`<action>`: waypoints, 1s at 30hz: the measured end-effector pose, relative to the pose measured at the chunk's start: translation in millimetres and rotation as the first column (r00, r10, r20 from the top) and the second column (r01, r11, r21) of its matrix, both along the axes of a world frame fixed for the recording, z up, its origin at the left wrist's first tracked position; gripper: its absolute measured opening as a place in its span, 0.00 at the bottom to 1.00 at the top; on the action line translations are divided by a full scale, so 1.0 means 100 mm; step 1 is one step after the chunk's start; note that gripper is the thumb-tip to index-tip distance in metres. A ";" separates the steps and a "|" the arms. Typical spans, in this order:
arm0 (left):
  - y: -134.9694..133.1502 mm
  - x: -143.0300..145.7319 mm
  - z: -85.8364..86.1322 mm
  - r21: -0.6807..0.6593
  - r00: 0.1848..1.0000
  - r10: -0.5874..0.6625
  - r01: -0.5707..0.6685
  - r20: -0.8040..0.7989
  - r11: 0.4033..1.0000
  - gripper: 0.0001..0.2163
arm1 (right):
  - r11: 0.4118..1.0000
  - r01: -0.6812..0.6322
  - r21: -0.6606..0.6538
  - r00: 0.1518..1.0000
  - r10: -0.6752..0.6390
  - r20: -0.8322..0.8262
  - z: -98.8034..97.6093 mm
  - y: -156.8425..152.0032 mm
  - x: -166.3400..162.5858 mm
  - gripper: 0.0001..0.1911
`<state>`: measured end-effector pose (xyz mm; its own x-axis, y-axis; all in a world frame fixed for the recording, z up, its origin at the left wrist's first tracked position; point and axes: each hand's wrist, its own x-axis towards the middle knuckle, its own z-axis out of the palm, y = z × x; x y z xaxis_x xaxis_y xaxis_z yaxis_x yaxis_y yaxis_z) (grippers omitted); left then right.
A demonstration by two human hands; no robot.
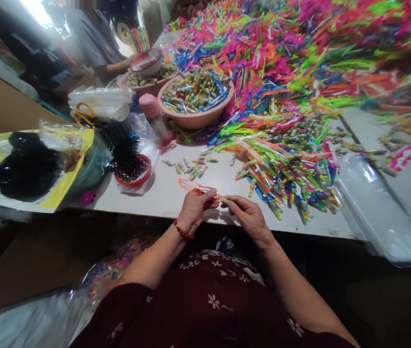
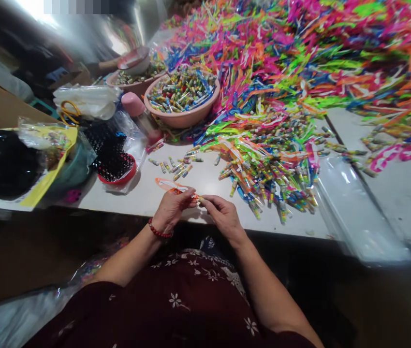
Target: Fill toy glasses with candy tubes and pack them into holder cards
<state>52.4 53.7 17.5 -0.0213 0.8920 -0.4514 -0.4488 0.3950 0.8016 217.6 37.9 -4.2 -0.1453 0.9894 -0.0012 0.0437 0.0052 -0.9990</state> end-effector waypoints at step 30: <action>0.00 0.05 -0.04 0.122 0.993 -0.112 0.116 -0.036 0.986 0.22 | 0.937 -0.023 0.348 0.935 -0.103 0.339 -0.10 -0.01 0.04 0.14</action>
<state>57.8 53.2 13.4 0.0724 0.9383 -0.3382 -0.3824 0.3393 0.8595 222.0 36.7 -14.2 -0.1584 0.9425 0.2943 0.3934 0.3336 -0.8567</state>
